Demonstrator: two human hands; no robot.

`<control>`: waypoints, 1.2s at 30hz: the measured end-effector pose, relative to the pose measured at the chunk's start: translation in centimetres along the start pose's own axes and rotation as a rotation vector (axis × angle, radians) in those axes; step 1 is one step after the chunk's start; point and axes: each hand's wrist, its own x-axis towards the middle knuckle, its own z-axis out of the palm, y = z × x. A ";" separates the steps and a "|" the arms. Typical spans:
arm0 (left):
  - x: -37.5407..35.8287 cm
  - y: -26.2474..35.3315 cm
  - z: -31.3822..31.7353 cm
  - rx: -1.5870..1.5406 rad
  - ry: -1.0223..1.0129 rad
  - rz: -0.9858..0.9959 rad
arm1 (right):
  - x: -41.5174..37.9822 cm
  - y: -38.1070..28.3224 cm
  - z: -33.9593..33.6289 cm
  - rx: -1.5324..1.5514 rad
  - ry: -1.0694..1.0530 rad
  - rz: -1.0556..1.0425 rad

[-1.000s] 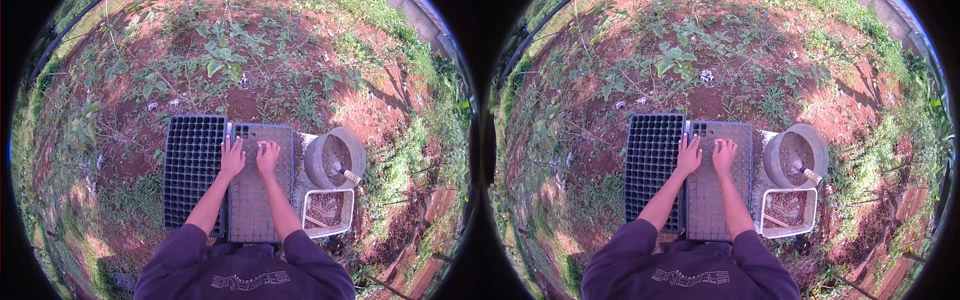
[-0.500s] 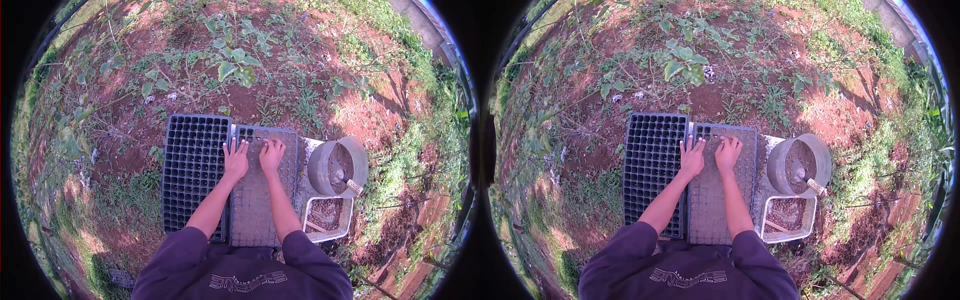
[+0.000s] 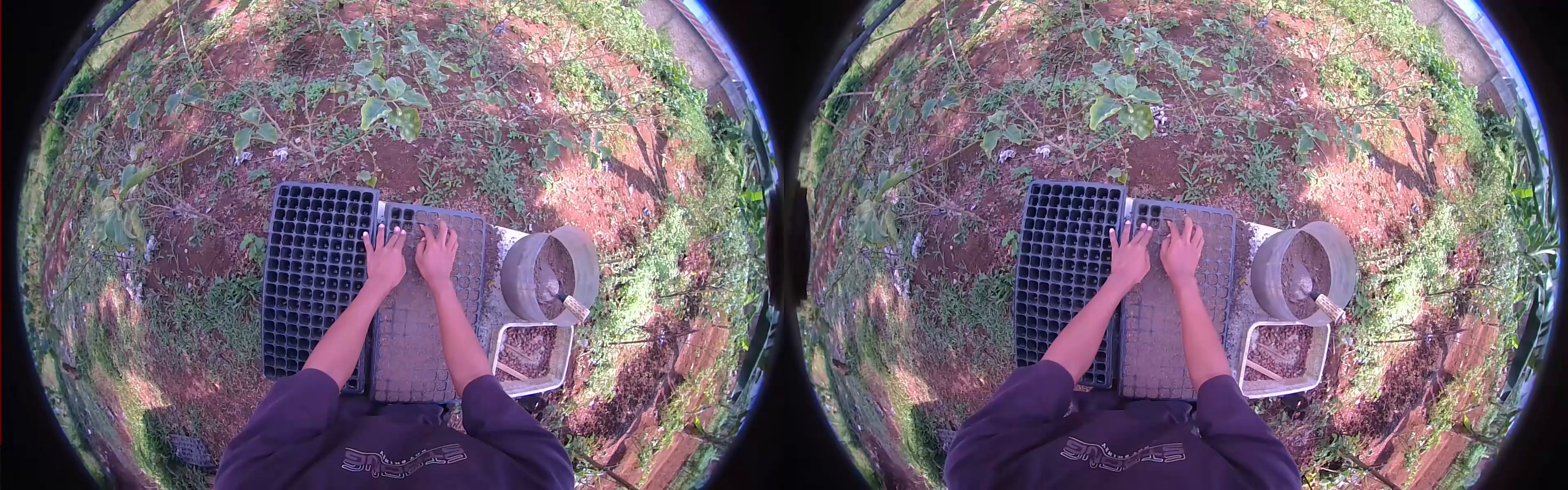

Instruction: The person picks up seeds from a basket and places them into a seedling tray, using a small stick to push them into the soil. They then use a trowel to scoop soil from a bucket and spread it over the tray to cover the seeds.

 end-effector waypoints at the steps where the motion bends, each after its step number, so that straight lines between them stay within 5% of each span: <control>1: 0.0 0.1 -0.1 0.001 0.000 0.000 | 0.0 -0.1 0.0 0.003 0.000 0.012; 12: 0.5 0.1 -0.5 0.064 -0.039 0.017 | 1.2 0.0 -0.3 -0.174 -0.172 -0.041; 21: 0.6 0.3 -1.9 0.077 -0.096 0.033 | -3.2 0.7 -4.9 0.057 0.109 0.022; 24: -1.0 0.6 -1.5 -0.008 0.246 0.065 | -6.3 1.5 -7.1 0.152 0.176 -0.015; 28: -4.0 1.3 -1.3 -0.143 0.407 0.094 | -9.6 3.2 -9.6 0.257 0.206 -0.043; 36: -10.7 8.1 0.3 -0.257 0.357 0.021 | -14.2 9.2 -14.9 0.305 0.133 -0.097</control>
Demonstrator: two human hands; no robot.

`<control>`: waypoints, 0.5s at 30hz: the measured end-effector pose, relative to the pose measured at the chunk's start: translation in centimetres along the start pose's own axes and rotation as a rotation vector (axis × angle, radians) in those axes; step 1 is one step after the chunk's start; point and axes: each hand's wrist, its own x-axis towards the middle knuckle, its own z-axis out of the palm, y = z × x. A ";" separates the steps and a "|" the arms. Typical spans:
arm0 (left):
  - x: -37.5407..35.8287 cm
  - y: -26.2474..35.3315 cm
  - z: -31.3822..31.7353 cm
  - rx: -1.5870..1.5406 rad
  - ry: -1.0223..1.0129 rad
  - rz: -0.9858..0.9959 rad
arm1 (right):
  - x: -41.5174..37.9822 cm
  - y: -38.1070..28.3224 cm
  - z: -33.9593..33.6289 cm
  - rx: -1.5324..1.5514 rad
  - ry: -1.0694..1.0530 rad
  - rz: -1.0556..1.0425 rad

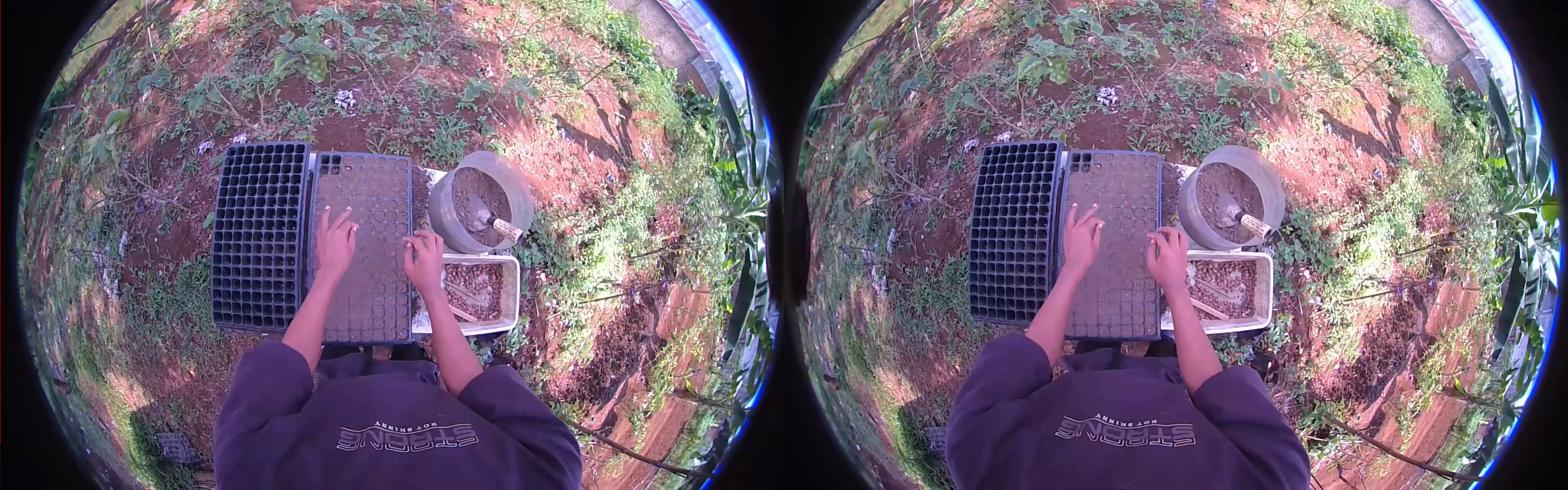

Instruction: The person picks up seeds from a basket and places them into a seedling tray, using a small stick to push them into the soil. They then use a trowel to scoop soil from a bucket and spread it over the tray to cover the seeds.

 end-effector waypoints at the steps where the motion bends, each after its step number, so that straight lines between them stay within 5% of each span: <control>1: -1.0 1.2 0.6 -0.027 -0.012 0.003 | -0.7 0.7 -0.9 0.002 0.013 0.006; 9: -8.8 11.6 6.3 -0.143 -0.120 -0.017 | -7.2 8.1 -6.0 -0.040 0.026 0.044; 15: -12.6 16.0 11.0 -0.093 -0.290 0.201 | -12.1 14.1 -7.8 -0.158 -0.051 0.138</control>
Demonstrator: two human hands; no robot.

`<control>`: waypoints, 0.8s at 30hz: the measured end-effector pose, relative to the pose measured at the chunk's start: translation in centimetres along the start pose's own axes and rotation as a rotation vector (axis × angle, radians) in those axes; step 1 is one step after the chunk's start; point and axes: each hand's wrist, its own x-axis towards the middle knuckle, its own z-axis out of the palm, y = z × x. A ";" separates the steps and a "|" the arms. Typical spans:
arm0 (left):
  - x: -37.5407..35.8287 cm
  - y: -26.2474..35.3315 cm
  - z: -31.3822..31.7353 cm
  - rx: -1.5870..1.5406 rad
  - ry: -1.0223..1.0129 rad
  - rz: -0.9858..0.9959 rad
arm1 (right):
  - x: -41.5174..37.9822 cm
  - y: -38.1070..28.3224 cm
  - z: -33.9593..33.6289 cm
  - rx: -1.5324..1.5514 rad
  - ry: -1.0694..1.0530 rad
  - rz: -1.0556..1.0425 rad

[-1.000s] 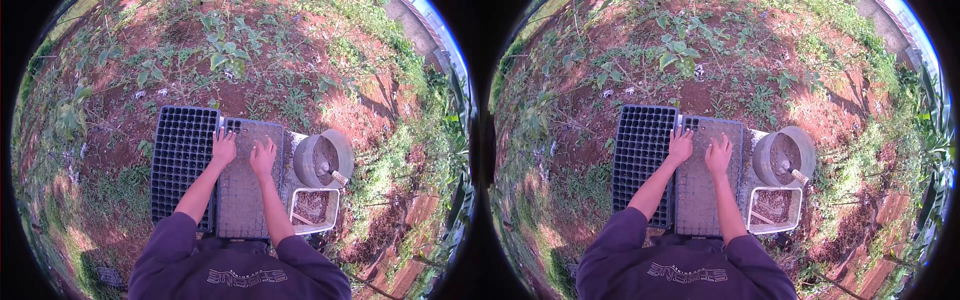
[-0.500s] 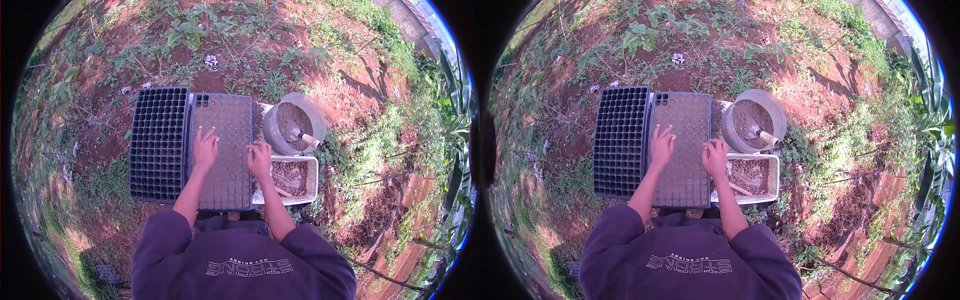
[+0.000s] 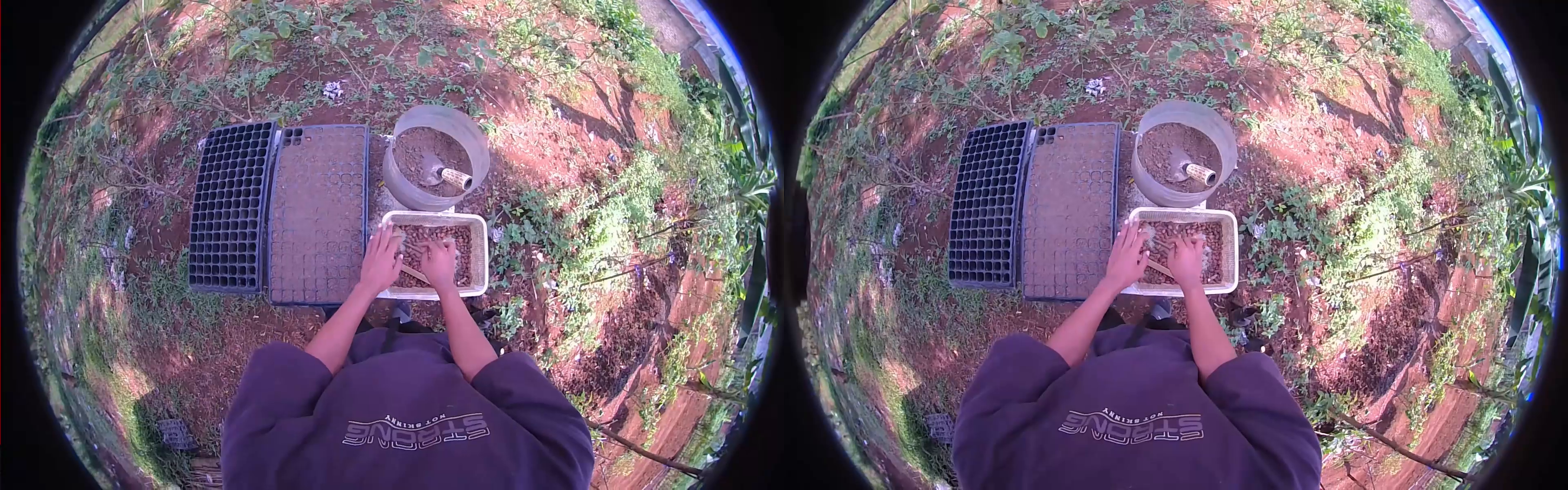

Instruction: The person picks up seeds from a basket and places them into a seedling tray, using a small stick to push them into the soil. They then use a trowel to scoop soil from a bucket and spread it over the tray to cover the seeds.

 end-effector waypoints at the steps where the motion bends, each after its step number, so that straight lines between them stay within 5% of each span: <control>1: -0.2 0.1 0.8 0.052 -0.005 0.020 | -0.6 0.7 -0.1 -0.054 -0.087 -0.011; 9: -0.4 0.4 2.1 0.344 -0.126 -0.066 | -1.2 1.7 0.7 -0.216 -0.249 0.044; 16: -0.1 0.5 1.6 0.316 -0.142 -0.089 | -0.6 1.4 1.0 -0.152 -0.307 0.125; 21: -0.2 0.4 1.1 0.186 -0.131 -0.097 | -1.5 1.9 2.7 -0.255 -0.157 0.087; 24: 0.0 0.4 0.2 0.083 0.037 -0.037 | -1.4 1.0 1.1 -0.091 -0.160 0.095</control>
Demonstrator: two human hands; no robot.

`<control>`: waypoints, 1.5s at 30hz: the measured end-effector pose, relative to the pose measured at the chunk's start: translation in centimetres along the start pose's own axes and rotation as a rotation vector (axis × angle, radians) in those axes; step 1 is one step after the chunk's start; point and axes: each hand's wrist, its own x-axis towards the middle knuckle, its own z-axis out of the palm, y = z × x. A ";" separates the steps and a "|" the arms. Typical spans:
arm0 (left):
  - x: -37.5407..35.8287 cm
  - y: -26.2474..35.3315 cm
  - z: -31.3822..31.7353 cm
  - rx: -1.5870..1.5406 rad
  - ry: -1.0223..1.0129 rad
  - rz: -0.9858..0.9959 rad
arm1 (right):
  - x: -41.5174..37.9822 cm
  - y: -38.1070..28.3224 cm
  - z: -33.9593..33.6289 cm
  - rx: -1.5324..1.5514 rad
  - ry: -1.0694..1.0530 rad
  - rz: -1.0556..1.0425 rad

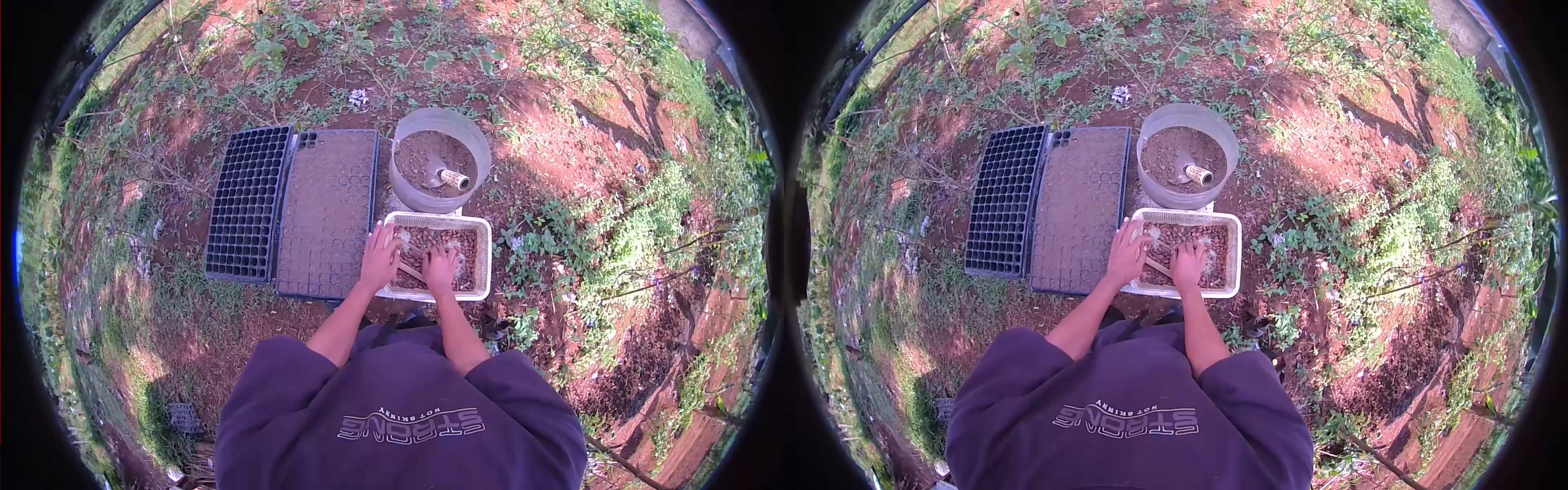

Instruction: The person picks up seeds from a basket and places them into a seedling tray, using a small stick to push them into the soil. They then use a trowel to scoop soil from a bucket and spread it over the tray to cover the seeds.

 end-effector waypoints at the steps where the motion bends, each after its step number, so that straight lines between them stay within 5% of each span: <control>1: 0.0 0.4 -0.7 -0.051 0.134 -0.026 | 0.0 -0.5 -0.6 0.000 0.001 0.000; 5: 0.3 -0.1 -2.6 -0.068 0.357 -0.070 | 0.9 -2.3 -1.8 0.216 0.141 -0.121; 17: 2.1 -5.8 -10.3 -0.191 0.494 -0.061 | 5.4 -12.1 -2.4 0.307 0.226 -0.298; 31: 4.8 -21.5 -17.0 -0.252 0.408 -0.075 | 11.7 -25.2 5.6 0.388 0.117 -0.236; 45: 10.5 -27.8 -16.4 -0.193 0.232 -0.054 | 19.2 -27.4 9.5 0.265 0.104 -0.296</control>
